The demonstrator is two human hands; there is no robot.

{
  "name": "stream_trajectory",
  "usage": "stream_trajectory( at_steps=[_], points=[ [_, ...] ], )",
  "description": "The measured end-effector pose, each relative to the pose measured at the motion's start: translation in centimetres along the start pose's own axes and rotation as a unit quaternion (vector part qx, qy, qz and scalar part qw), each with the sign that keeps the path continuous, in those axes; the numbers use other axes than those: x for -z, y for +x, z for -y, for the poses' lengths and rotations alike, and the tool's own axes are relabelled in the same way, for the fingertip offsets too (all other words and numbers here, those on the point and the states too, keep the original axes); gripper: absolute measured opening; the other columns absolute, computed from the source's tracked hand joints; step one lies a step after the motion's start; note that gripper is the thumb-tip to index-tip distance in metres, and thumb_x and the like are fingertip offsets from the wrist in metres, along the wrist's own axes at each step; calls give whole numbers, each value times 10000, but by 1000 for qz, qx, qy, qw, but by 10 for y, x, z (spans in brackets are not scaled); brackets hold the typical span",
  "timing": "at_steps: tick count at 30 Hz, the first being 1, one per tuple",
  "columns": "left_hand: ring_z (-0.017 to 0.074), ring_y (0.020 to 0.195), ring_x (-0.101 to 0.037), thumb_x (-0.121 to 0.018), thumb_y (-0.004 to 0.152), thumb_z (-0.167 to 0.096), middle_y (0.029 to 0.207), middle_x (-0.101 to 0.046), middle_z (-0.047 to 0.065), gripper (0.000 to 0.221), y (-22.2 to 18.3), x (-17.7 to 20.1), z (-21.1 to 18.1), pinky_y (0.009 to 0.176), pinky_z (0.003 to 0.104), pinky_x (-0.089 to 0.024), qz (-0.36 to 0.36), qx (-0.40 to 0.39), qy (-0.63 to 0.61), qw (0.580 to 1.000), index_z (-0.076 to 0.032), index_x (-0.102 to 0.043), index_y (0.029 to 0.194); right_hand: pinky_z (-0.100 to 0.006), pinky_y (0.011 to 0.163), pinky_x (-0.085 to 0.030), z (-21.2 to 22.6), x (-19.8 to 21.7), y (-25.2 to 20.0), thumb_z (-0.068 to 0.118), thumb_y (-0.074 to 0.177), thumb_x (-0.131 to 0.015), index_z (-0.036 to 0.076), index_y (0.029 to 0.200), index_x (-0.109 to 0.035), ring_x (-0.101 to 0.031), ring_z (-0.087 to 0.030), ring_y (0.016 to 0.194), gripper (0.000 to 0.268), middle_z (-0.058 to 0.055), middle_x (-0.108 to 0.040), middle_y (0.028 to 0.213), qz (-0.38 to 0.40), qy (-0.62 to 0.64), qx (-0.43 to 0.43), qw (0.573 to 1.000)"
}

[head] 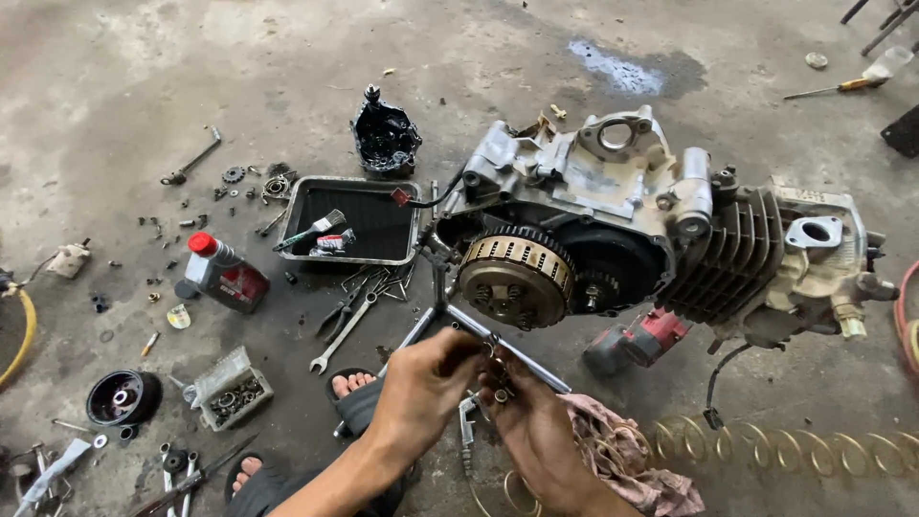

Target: Installing springs and plates into a motorcycle clutch assembly during engine repair.

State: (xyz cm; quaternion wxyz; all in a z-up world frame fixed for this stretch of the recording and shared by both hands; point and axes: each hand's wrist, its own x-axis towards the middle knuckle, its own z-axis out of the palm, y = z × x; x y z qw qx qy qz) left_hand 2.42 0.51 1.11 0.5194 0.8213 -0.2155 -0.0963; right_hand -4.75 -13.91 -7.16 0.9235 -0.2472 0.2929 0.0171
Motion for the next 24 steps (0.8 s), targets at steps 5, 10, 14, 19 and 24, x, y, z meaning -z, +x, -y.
stream_trajectory(
  at_steps=[5, 10, 14, 19, 24],
  points=[
    [80, 547, -706, -746, 835, -20, 849, -827, 58, 190, 11, -5, 4, 443, 163, -602, -34, 29, -13, 999, -86, -763, 1013, -394, 796, -538, -8, 6, 7, -15, 983, -543, -99, 1203, -635, -618, -282, 931, 253, -223, -671, 1067, -59, -45, -13, 997],
    [108, 563, -712, -751, 832, -40, 869, -819, 63, 129, 19, -9, 3, 474, 206, -614, -63, 0, 27, 998, -68, -735, 957, -346, 706, -523, -17, 14, 7, 95, 939, -644, -78, 1253, -592, -608, -228, 813, 362, -191, -648, 974, 14, -79, -28, 996],
    [78, 522, -650, -761, 832, -36, 813, -811, 34, 100, 23, -13, 2, 448, 210, -559, -47, 34, -2, 998, -62, -741, 927, -275, 609, -532, -26, 35, 19, 53, 938, -650, -51, 1217, -554, -627, -185, 743, 313, -159, -638, 932, 4, -67, -57, 996],
    [83, 448, -569, -819, 851, -124, 637, -735, 31, 135, 30, -15, 5, 405, 235, -475, -66, 119, -26, 990, -55, -711, 809, -258, 600, -510, -16, 19, 8, 88, 950, -672, -71, 1202, -700, -590, -162, 678, 299, -165, -685, 872, 15, -85, -74, 994],
    [112, 540, -660, -789, 857, -189, 776, -785, 9, 98, 16, 0, 2, 524, 262, -571, 16, 155, 80, 985, -108, -754, 897, -330, 672, -568, -14, 24, 11, 11, 879, -683, -56, 1261, -698, -658, -229, 775, 388, -197, -737, 997, -6, -91, -58, 994]
  ],
)
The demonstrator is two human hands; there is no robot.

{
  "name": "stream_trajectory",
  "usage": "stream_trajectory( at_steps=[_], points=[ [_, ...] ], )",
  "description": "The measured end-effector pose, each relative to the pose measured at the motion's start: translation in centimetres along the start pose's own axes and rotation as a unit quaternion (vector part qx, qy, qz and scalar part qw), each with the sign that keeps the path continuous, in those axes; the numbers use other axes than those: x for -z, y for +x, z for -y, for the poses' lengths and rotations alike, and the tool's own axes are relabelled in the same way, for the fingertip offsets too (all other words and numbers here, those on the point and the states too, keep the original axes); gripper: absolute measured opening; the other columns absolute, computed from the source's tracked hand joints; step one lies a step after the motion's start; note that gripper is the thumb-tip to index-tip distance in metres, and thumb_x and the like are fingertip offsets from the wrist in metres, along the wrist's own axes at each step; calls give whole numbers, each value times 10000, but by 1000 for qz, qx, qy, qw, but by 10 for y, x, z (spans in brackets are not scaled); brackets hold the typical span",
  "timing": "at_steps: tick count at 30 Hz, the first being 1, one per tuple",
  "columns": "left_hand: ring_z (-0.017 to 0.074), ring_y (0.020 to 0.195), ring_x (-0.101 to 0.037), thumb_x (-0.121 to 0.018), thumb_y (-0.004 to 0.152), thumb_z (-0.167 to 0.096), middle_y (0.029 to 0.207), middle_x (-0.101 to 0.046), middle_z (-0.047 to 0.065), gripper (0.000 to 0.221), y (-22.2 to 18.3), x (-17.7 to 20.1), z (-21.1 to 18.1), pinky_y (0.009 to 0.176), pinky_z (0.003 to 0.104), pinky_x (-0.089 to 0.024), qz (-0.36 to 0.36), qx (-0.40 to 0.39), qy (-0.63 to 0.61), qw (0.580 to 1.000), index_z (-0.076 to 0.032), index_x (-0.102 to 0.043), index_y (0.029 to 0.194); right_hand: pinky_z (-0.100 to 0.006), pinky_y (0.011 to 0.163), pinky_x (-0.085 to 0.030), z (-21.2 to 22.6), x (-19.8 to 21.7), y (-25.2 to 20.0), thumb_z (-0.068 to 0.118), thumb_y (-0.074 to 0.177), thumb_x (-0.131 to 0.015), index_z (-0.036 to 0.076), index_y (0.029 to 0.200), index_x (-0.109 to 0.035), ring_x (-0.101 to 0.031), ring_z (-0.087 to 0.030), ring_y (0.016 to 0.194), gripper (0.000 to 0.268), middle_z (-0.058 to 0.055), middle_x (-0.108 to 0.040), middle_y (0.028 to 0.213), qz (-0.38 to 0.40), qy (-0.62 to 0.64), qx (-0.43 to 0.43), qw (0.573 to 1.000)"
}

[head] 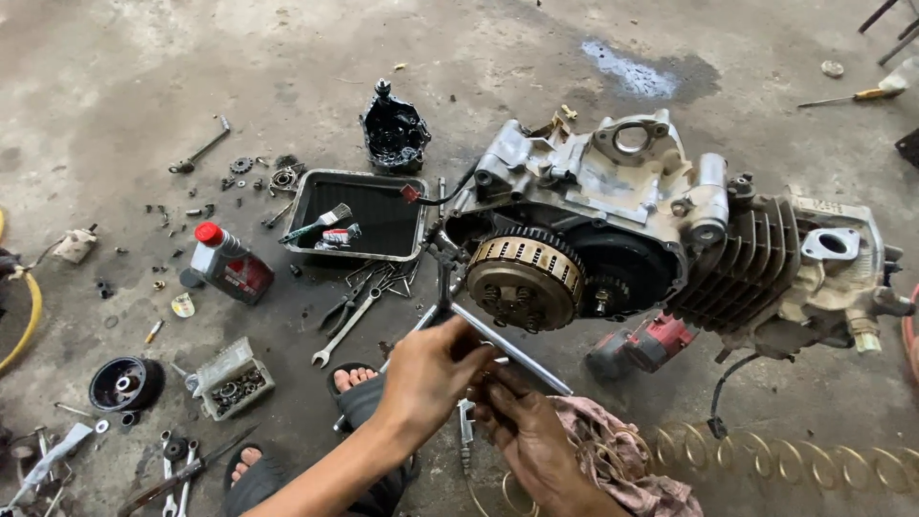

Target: Installing springs and plates into a motorcycle clutch assembly during engine repair.

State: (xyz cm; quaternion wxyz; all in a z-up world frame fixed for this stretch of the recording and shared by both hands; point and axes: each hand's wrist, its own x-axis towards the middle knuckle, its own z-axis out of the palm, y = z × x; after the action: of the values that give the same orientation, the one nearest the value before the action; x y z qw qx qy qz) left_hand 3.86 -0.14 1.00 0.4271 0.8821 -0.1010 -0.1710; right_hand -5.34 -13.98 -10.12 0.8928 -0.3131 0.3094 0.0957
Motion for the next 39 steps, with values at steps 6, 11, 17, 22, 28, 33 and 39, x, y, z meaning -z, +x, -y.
stream_trajectory(
  at_steps=[6, 11, 17, 22, 28, 33, 39],
  points=[
    [142, 614, -656, -694, 880, -141, 851, -707, -4, 255, -17, 9, 37, 584, 294, -562, 87, -88, 76, 989, -140, -795, 1114, -335, 656, -526, -9, 5, 2, -78, 929, -640, -17, 1244, -591, -640, -220, 773, 324, -173, -683, 952, 36, -65, 41, 996],
    [176, 626, -673, -727, 828, -106, 839, -699, -1, 179, -16, 11, 45, 588, 311, -540, 98, -191, 56, 975, -149, -830, 968, -311, 576, -488, -14, 24, 16, -82, 862, -741, 1, 1196, -584, -659, -204, 686, 377, -168, -746, 885, 64, -138, 101, 983],
    [294, 633, -687, -738, 717, -93, 817, -724, 56, 128, -20, 4, 40, 621, 392, -557, 70, -189, 108, 973, -87, -768, 842, -331, 580, -595, 8, 12, 1, -60, 775, -836, -41, 1158, -619, -714, -227, 669, 441, -200, -805, 943, 26, -295, 110, 949],
    [281, 605, -648, -771, 777, -144, 787, -671, 44, 88, -32, -3, 41, 595, 381, -528, 32, -212, 98, 972, -82, -722, 815, -315, 582, -574, 16, 11, -5, 37, 785, -846, -21, 1075, -639, -686, -204, 644, 361, -188, -804, 908, 48, -319, 127, 938],
    [75, 514, -557, -723, 863, -85, 862, -786, -19, 139, -45, -23, 5, 446, 232, -448, -161, -81, -46, 983, -89, -780, 990, -372, 706, -576, 29, 5, -2, -82, 940, -602, -47, 1222, -628, -653, -234, 771, 285, -222, -767, 1006, 60, -145, 132, 979],
    [73, 610, -696, -757, 855, -80, 835, -827, 36, 186, -32, -53, -10, 537, 197, -567, -210, 3, -208, 955, -36, -801, 1031, -369, 810, -582, 6, 9, 19, -30, 934, -640, -22, 1261, -623, -654, -256, 904, 327, -176, -689, 1043, -25, -253, 38, 966],
    [128, 645, -767, -758, 869, -74, 858, -838, 102, 190, -24, -60, -13, 566, 215, -611, -227, 50, -306, 923, 30, -786, 1026, -324, 791, -554, -17, 27, 36, -94, 917, -649, -18, 1233, -646, -669, -200, 917, 325, -136, -744, 1080, 82, -215, 86, 969]
  ],
)
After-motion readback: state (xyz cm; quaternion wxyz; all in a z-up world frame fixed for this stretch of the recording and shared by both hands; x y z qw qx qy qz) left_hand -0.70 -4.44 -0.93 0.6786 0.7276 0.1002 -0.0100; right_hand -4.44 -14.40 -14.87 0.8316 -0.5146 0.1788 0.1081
